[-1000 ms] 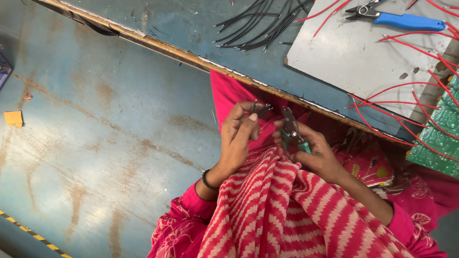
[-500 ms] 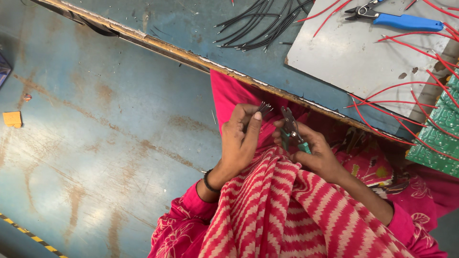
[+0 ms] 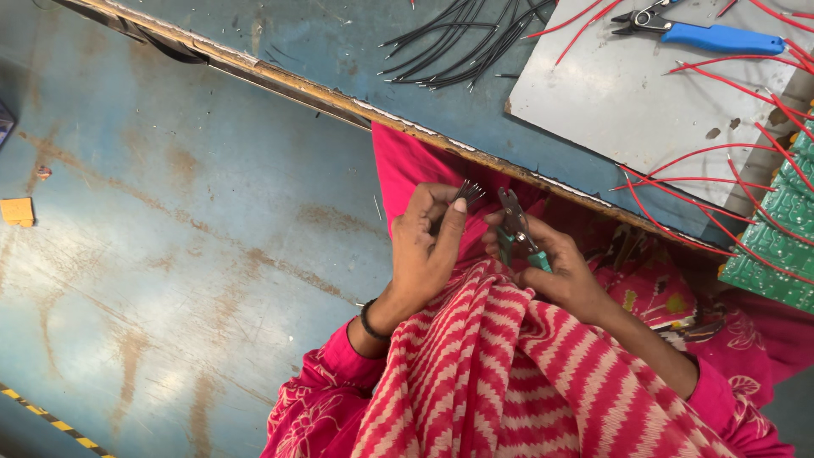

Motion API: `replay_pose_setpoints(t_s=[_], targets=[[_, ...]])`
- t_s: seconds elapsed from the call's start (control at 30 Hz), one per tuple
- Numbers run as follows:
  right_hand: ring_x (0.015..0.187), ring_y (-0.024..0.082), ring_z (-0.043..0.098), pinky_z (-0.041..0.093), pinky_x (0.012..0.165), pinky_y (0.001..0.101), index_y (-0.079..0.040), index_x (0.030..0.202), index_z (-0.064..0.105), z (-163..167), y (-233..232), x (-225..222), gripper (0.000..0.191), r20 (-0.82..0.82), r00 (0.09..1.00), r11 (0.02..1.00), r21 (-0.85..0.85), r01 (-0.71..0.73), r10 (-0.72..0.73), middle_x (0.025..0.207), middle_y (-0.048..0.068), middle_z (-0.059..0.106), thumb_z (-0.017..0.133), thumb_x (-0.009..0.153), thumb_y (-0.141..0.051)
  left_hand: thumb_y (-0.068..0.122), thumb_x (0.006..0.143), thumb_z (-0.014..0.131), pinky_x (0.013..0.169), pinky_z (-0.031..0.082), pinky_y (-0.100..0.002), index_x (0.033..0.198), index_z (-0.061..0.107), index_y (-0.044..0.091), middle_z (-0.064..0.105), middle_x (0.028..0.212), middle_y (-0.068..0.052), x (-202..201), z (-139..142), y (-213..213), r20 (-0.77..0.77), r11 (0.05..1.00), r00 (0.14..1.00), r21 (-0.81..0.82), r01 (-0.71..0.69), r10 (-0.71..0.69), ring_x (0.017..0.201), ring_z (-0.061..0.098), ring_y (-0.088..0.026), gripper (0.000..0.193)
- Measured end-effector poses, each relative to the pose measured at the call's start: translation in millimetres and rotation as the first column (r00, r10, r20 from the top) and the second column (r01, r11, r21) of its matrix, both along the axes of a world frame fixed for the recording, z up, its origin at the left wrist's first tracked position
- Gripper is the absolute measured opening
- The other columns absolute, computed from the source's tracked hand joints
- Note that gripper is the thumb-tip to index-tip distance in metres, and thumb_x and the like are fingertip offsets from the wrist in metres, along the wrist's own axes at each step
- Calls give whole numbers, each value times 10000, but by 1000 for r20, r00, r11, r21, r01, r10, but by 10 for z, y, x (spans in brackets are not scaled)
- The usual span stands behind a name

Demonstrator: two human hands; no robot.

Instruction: The person cuts and trims red and black wire ends with pliers, twists the exposed strands, dips the twisted ends into a small container of flux or solder paste, and solders the wires onto the terminals of a green circuit board using a soldering iron at a workbench.

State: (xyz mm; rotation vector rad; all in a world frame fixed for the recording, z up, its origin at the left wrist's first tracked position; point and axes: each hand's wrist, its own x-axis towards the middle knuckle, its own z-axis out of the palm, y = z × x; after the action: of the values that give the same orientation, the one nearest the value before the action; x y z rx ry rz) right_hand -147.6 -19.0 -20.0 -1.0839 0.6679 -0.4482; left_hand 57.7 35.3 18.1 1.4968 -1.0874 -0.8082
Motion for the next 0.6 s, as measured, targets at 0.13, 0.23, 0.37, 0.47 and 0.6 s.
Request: replay_pose_setpoints(t_s=[0.13,0.23,0.37,0.47,0.6], targets=[[1235,205,634,514,1039,357,-22,1451,517,-6,4,1,759,9,1000,1000,-11,1,-1,1287,112,662,500,700,81,87,1053,618,526,300,-229,1116,588,3,503,654,50,4,-50,19,-26,1000,1000,-18,-3,3,609,382,-10,109],[1238,204,633,515,1045,355,-23,1449,515,-8,19,-3,762,16,1000,999,-34,-1,2,1298,108,654,497,694,80,78,1074,598,578,339,-217,1125,579,7,548,745,48,3,-103,53,-125,999,992,-51,7,-13,678,430,-10,90],[1238,207,630,512,1048,357,-21,1455,511,2,38,-13,766,24,1000,999,-32,-4,5,1289,115,655,496,696,81,88,1058,568,558,387,-205,1129,557,21,563,758,43,23,-182,83,-337,1000,941,3,8,-6,638,470,-17,99],[1237,208,631,513,1039,360,-20,1451,513,11,38,-10,766,15,1000,1000,-19,-1,1,1287,114,657,492,693,82,97,1084,558,593,387,-211,1150,550,15,546,788,35,23,-233,101,-408,997,912,-78,15,-45,663,464,-31,106],[1249,208,630,512,1054,363,-25,1452,507,16,36,-5,767,26,1000,1000,-27,-6,7,1298,111,652,489,693,87,105,1086,555,592,380,-212,1147,552,14,534,778,34,21,-281,113,-425,995,903,-103,11,-54,659,455,-32,109]])
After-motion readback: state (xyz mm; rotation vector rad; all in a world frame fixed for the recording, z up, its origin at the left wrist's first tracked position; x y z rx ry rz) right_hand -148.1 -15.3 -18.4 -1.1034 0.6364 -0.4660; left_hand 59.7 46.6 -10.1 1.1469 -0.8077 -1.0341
